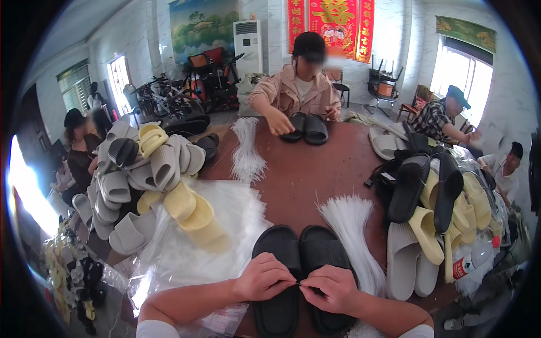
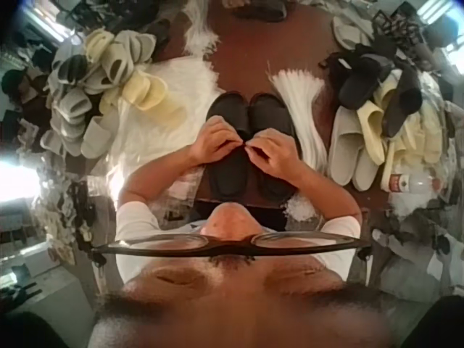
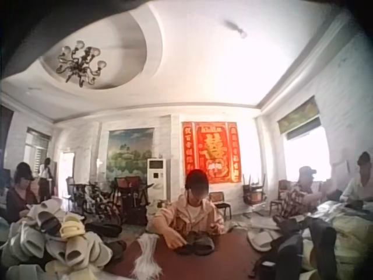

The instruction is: The person pairs slippers together by threading and fastening plastic tag ties through them by hand.

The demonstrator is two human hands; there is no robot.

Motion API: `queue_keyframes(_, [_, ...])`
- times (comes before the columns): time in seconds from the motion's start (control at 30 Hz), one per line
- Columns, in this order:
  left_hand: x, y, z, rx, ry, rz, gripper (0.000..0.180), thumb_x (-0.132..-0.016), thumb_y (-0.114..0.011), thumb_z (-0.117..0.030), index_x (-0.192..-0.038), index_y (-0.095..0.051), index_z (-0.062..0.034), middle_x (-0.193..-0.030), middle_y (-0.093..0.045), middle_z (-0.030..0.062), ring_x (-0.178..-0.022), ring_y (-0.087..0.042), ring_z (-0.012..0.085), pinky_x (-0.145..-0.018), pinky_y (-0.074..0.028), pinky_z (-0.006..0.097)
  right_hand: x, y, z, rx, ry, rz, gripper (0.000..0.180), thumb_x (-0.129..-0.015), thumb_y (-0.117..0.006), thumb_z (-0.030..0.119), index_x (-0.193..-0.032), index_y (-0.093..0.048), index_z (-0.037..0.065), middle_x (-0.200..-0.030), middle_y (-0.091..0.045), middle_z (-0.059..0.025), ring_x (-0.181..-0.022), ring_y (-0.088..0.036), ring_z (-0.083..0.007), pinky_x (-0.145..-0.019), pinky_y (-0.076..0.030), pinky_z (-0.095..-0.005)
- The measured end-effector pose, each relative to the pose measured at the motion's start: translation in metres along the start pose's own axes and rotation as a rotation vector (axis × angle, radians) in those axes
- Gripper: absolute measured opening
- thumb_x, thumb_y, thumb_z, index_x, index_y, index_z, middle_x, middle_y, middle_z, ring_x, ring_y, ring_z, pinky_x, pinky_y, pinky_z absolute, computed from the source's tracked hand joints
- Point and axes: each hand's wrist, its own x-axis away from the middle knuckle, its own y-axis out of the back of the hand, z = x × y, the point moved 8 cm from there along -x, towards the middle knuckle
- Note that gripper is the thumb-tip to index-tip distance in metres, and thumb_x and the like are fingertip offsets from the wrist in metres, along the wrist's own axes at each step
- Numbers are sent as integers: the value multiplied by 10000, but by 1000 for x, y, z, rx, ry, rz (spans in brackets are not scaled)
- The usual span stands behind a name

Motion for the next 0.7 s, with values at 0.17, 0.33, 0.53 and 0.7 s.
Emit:
queue_keyframes(0.17, [-3,-1,0,19,-14,-13,199,-744,-803,-74,-907,-696,-108,-867,-680,15,-745,-607,210,-672,-452,339,3,6,2,26,8,-28,214,-730,-780,4,-917,-683,42,-809,-668,-78,-675,-666,-228,-583,-543,-302])
queue_keyframes(0.33, [-6,-1,7,7,28,-16,204,-734,-799,-55,-901,-693,-109,-859,-679,29,-743,-611,218,-674,-454,348,-9,14,4,112,5,-60,211,-736,-784,21,-919,-684,53,-823,-660,-72,-751,-670,-243,-679,-554,-342])
queue_keyframes(0.53, [-8,-9,18,17,56,-52,221,-758,-759,-23,-952,-669,-80,-860,-654,64,-747,-595,236,-668,-447,342,-20,28,9,356,-151,362,361,-858,-728,284,-1143,-641,80,-989,-664,-125,-897,-664,-291,-772,-537,-366])
queue_keyframes(0.7, [13,-5,32,272,226,-173,295,-840,-668,-21,-1120,-575,-37,-1014,-597,143,-803,-566,236,-679,-437,309,37,-17,10,535,-423,759,551,-929,-584,497,-1312,-554,102,-1090,-628,-190,-944,-634,-348,-780,-514,-417])
